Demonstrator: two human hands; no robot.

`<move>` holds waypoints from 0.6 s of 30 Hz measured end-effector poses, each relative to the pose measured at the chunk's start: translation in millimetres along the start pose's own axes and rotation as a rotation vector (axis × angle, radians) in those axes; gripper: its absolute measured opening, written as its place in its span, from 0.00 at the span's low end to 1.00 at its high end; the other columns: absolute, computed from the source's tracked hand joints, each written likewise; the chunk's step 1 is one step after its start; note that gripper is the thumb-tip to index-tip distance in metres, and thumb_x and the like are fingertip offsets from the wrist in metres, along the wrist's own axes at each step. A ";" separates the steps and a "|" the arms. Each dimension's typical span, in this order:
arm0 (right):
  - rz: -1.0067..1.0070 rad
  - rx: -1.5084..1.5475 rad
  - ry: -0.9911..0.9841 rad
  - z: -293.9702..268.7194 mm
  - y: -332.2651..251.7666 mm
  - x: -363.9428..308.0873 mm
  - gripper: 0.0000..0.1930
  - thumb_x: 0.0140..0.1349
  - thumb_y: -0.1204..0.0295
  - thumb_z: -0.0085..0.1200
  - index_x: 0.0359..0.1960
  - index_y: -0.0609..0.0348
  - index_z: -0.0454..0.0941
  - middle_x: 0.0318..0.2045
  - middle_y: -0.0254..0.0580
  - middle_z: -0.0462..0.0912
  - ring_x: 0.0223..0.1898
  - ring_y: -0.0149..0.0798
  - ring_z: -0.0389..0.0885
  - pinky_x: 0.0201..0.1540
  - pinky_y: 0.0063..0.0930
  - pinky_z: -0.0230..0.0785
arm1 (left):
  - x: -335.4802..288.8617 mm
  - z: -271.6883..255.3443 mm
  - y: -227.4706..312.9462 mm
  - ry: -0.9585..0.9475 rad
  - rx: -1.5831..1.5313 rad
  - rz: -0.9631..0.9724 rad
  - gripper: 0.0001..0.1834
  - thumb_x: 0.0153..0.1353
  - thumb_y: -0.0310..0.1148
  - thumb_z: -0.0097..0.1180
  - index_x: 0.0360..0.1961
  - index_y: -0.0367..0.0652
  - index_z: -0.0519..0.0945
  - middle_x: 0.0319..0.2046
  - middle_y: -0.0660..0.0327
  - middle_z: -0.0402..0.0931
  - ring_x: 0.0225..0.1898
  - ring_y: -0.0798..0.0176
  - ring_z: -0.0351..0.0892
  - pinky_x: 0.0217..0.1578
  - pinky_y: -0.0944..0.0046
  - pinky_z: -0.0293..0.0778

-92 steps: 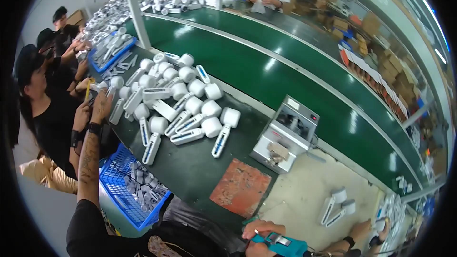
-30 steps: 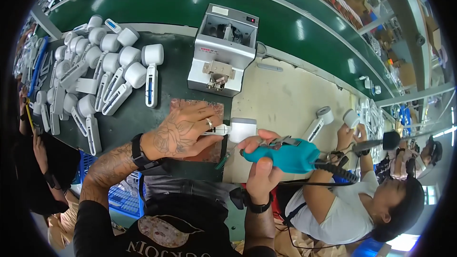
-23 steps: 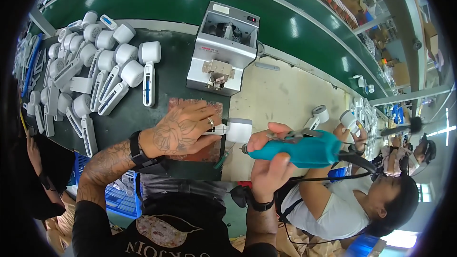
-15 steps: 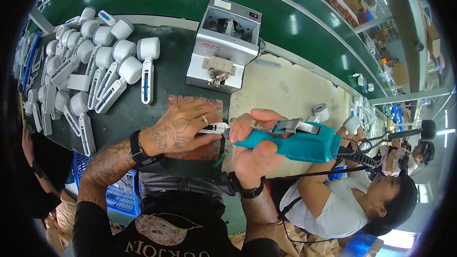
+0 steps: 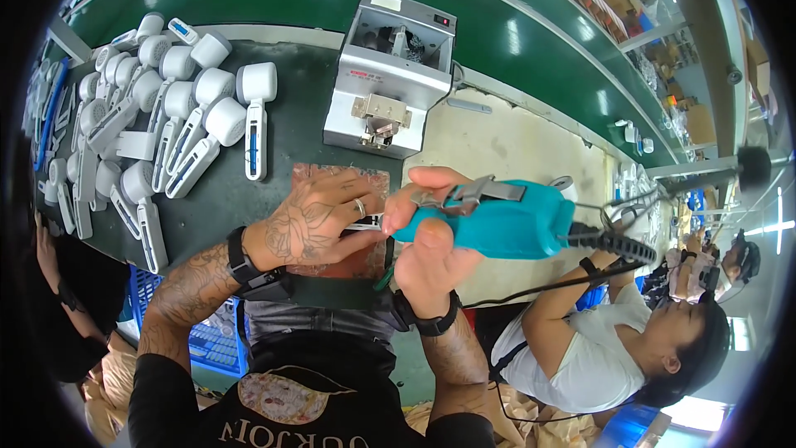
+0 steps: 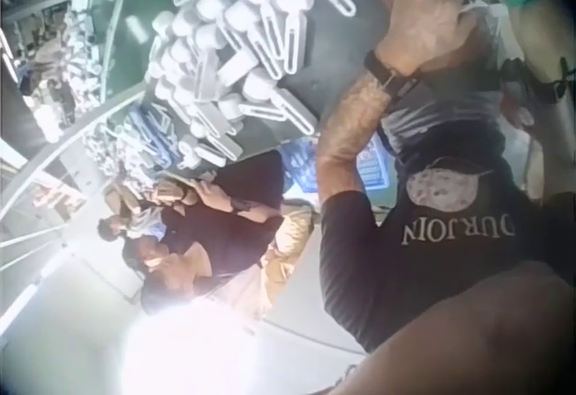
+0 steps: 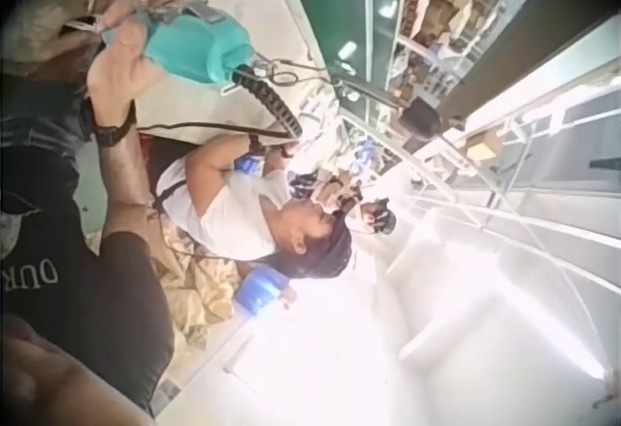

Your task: The person picks up a white fan component, places it on a red block, and uses a teal power tool to drive a screw into it. They then attach a white handle to the fan and use the power tool to drive another screw into the assembly.

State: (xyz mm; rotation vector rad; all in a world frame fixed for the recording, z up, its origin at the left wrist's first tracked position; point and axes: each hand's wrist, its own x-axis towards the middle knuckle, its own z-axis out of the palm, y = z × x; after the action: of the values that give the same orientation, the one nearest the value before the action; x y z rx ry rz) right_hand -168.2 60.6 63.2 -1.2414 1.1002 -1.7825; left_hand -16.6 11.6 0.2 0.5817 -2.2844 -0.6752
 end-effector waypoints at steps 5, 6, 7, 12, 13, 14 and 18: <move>-0.016 0.030 -0.042 -5.1 3.3 1.5 0.35 0.64 0.41 0.59 0.50 0.67 0.71 0.21 0.39 0.72 0.20 0.35 0.71 0.25 0.31 0.67 | 2.1 4.0 0.5 0.040 0.022 0.034 0.21 0.54 0.38 0.69 0.44 0.38 0.80 0.48 0.49 0.77 0.49 0.43 0.78 0.53 0.47 0.75; 0.005 0.033 -0.040 -5.6 2.9 3.0 0.35 0.65 0.42 0.58 0.51 0.67 0.71 0.22 0.40 0.73 0.22 0.35 0.72 0.26 0.31 0.67 | 1.8 6.4 0.0 0.065 0.025 0.032 0.21 0.54 0.38 0.69 0.45 0.38 0.80 0.48 0.48 0.78 0.50 0.42 0.78 0.53 0.47 0.75; 0.024 0.036 -0.038 -5.7 0.6 4.6 0.34 0.66 0.43 0.57 0.52 0.67 0.71 0.23 0.41 0.74 0.23 0.35 0.73 0.27 0.31 0.68 | 3.0 6.3 1.5 0.090 0.030 0.030 0.20 0.55 0.37 0.69 0.45 0.37 0.80 0.48 0.48 0.78 0.50 0.41 0.78 0.53 0.46 0.75; 0.070 0.089 0.052 -14.5 -15.9 -14.6 0.35 0.69 0.41 0.52 0.57 0.65 0.68 0.26 0.40 0.76 0.28 0.35 0.75 0.31 0.31 0.69 | -6.6 -7.2 5.4 0.064 0.043 -0.023 0.20 0.57 0.35 0.69 0.48 0.39 0.80 0.53 0.49 0.79 0.54 0.42 0.80 0.58 0.47 0.73; 0.024 0.101 0.066 -21.1 -26.8 -19.2 0.35 0.69 0.41 0.51 0.56 0.64 0.68 0.26 0.38 0.75 0.27 0.34 0.73 0.30 0.30 0.68 | -5.6 -7.6 10.9 0.082 0.037 -0.034 0.19 0.58 0.33 0.68 0.49 0.39 0.79 0.53 0.49 0.79 0.54 0.42 0.80 0.56 0.49 0.75; -0.025 0.075 0.126 -26.9 -31.9 -25.3 0.34 0.69 0.40 0.50 0.56 0.63 0.67 0.25 0.38 0.73 0.26 0.34 0.71 0.29 0.29 0.67 | -4.8 -12.6 17.2 0.111 0.028 -0.043 0.19 0.58 0.32 0.67 0.50 0.40 0.79 0.52 0.50 0.80 0.53 0.43 0.80 0.54 0.51 0.77; -0.098 -0.030 0.194 -43.8 -52.0 -40.6 0.34 0.70 0.42 0.51 0.54 0.66 0.67 0.27 0.38 0.74 0.28 0.34 0.72 0.32 0.30 0.68 | -12.1 -23.3 27.2 0.114 0.041 -0.092 0.22 0.59 0.34 0.67 0.54 0.41 0.78 0.51 0.52 0.80 0.53 0.45 0.81 0.54 0.51 0.78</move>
State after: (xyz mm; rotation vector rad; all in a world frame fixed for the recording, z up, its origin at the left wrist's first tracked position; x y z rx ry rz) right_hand -201.2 128.2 88.0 -1.1768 1.1954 -2.0017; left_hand 2.2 32.3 25.7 0.7298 -2.1808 -0.6238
